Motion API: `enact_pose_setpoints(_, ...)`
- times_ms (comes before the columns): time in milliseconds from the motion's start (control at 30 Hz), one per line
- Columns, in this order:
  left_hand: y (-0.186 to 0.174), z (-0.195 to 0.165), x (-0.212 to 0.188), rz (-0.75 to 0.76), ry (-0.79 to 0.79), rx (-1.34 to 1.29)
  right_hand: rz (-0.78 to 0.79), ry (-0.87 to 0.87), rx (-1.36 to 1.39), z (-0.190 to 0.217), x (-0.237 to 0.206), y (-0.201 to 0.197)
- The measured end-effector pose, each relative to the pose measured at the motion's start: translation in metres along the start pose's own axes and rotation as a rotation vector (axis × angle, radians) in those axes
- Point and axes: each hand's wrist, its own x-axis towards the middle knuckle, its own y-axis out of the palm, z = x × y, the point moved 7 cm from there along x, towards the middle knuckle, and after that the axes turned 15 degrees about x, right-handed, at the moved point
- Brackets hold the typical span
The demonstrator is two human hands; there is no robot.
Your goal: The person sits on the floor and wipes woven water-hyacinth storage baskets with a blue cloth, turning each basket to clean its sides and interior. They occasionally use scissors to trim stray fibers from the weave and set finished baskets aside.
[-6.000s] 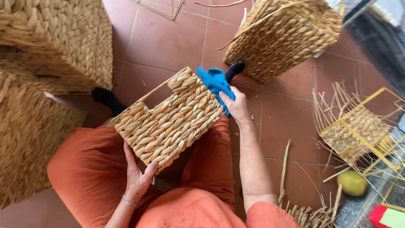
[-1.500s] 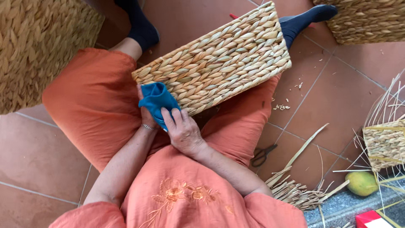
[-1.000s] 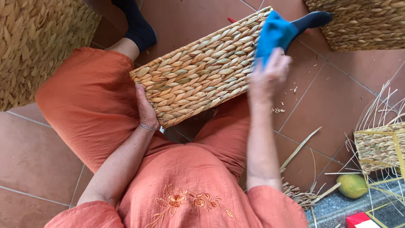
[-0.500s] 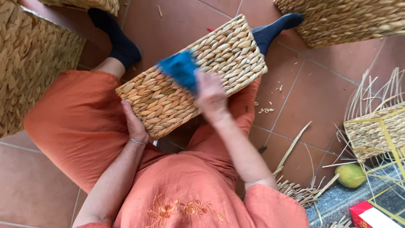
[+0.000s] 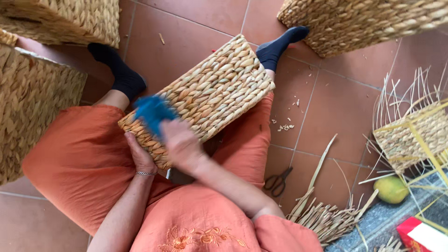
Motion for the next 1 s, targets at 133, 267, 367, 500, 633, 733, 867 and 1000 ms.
enact_pose_setpoints(133, -0.008, 0.019, 0.003, 0.059, -0.063, 0.017, 0.017, -0.154, 0.003, 0.056, -0.024, 0.016)
enact_pose_setpoints(267, -0.007, 0.012, 0.003, 0.03, -0.036, 0.02, -0.015, -0.114, -0.073, -0.01, -0.021, -0.024)
enact_pose_setpoints(367, 0.003, -0.004, 0.002, -0.008, 0.028, 0.031, -0.159, -0.038, -0.321, -0.09, -0.009, -0.09)
enact_pose_setpoints(500, 0.01, -0.024, -0.003, -0.046, 0.039, 0.038, -0.446, 0.299, -0.417, -0.17, -0.007, -0.174)
enact_pose_setpoints(633, 0.015, -0.032, -0.009, 0.001, 0.072, 0.02, -0.451, 0.314, -0.434, -0.16, 0.001, -0.153)
enact_pose_setpoints(733, 0.01, -0.023, -0.007, 0.0, 0.074, 0.017, -0.34, 0.144, -0.363, -0.098, 0.006, -0.089)
enact_pose_setpoints(867, -0.002, 0.006, 0.003, 0.015, -0.057, -0.041, -0.025, -0.017, -0.081, 0.006, -0.014, -0.008)
enact_pose_setpoints(1000, -0.01, 0.009, 0.01, 0.003, -0.035, -0.009, 0.004, -0.209, 0.0, 0.055, -0.029, 0.005)
